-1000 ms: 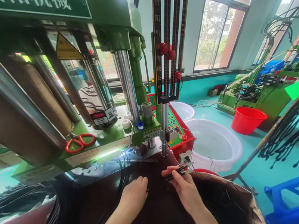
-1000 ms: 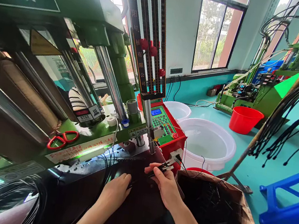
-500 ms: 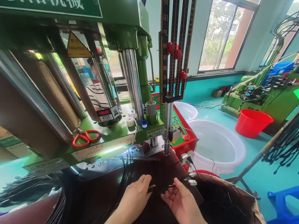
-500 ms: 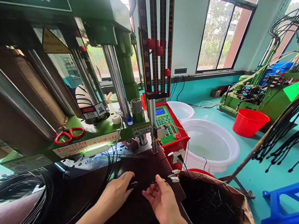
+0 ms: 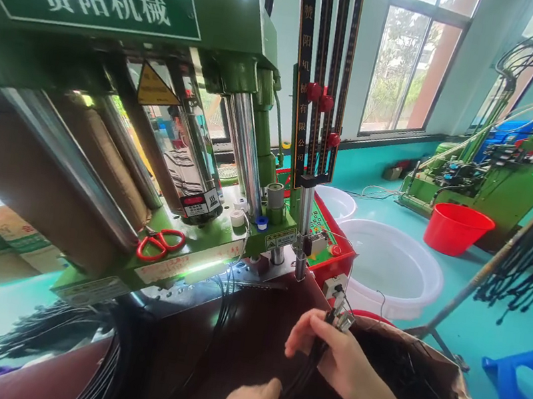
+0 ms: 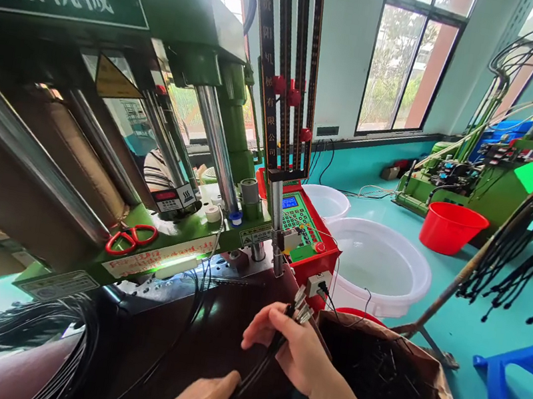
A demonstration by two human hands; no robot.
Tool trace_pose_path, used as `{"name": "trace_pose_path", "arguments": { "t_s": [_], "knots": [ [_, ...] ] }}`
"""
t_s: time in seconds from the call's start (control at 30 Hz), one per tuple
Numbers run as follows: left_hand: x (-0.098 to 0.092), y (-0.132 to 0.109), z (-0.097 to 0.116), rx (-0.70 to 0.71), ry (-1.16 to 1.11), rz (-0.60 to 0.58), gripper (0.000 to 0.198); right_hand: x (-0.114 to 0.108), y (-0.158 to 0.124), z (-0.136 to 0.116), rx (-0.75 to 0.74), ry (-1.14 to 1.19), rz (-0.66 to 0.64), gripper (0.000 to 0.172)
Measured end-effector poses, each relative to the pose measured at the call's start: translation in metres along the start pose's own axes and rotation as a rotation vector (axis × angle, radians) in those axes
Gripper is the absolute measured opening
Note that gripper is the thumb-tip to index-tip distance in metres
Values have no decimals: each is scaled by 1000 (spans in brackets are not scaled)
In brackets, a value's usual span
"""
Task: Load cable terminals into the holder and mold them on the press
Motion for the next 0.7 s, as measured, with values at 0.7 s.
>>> {"name": "trace_pose_path", "arguments": {
  "t_s": [0.7],
  "knots": [
    [24,39,43,68,-1610,-114,50,-5,35,-9,144,-720,-273,40]
  ]
}}
Point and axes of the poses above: each hand's wrist, its own y-axis towards the middle knuckle, its own x-axis out of the palm, z = x × y, the point moved 7 cm from there along y, towards the middle knuckle, and after that the axes turned 6 degrees about -x, right-handed, at the moved point
